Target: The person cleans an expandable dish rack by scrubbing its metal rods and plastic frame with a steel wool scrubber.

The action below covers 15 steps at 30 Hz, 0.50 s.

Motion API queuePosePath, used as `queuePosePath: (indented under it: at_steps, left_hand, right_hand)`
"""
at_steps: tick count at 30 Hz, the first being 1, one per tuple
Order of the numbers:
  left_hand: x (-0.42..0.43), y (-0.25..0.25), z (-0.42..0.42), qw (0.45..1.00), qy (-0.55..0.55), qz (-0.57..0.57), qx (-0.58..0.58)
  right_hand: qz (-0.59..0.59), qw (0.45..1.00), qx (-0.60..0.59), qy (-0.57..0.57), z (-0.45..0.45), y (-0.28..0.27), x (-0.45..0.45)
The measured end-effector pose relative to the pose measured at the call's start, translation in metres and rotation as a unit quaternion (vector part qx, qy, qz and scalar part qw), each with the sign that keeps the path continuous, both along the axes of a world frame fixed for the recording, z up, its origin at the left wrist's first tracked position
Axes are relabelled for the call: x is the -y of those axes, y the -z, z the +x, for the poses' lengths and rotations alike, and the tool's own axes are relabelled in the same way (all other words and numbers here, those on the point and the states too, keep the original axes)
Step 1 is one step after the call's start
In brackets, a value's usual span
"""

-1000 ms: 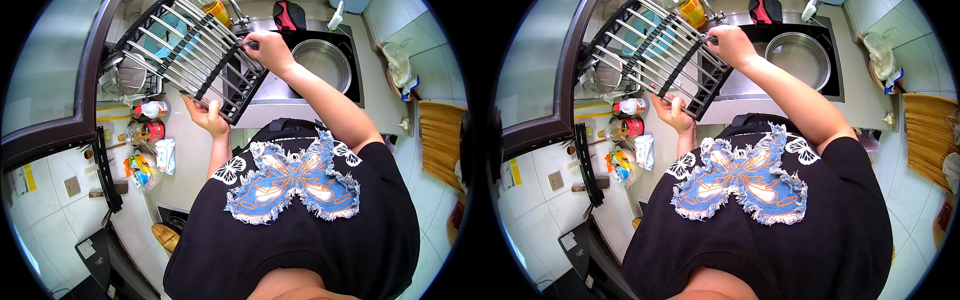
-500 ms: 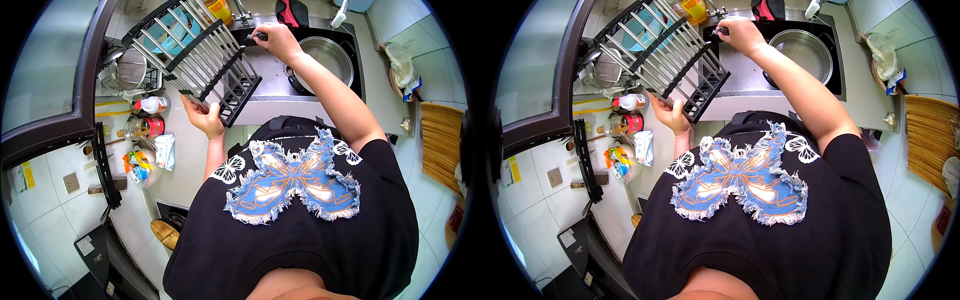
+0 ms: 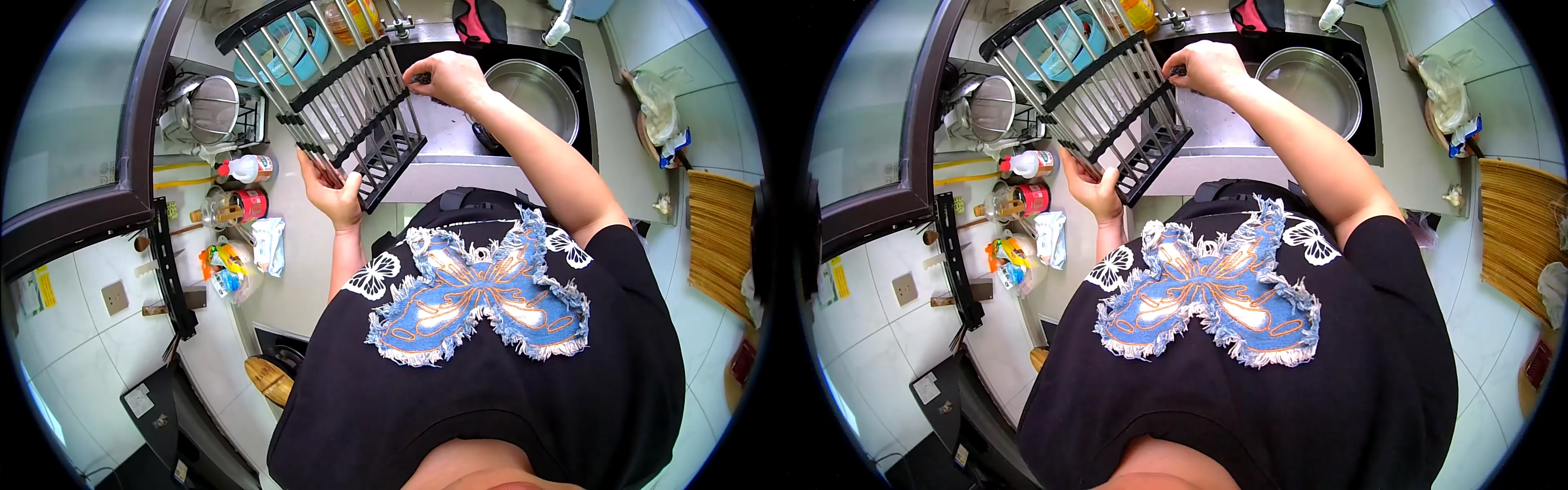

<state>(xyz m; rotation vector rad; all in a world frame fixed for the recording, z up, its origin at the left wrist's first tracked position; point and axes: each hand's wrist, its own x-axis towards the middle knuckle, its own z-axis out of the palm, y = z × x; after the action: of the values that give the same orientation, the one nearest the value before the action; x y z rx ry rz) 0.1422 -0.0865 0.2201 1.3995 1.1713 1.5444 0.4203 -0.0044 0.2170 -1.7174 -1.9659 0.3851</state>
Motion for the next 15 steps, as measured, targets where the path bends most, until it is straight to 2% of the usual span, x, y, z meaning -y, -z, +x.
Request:
queuePosePath:
  at_steps: [7,12,13,15]
  left_hand:
    - [-0.003,-0.003,0.0,1.0,0.012,0.009,-0.014]
    - [-0.001,-0.001,-0.002,0.998,0.017,-0.002,-0.064]
    - [-0.002,0.003,-0.008,0.994,0.004,-0.01,-0.11]
    - [-0.004,0.006,-0.008,0.994,0.003,-0.001,-0.106]
  right_hand:
    - [-0.031,0.999,0.005,-0.038,0.01,0.01,-0.008]
    - [-0.065,0.996,0.0,-0.064,0.016,0.008,-0.007]
    - [-0.066,0.996,0.001,-0.064,0.016,0.008,-0.006]
    - [-0.062,0.996,0.002,-0.064,0.015,0.009,-0.004]
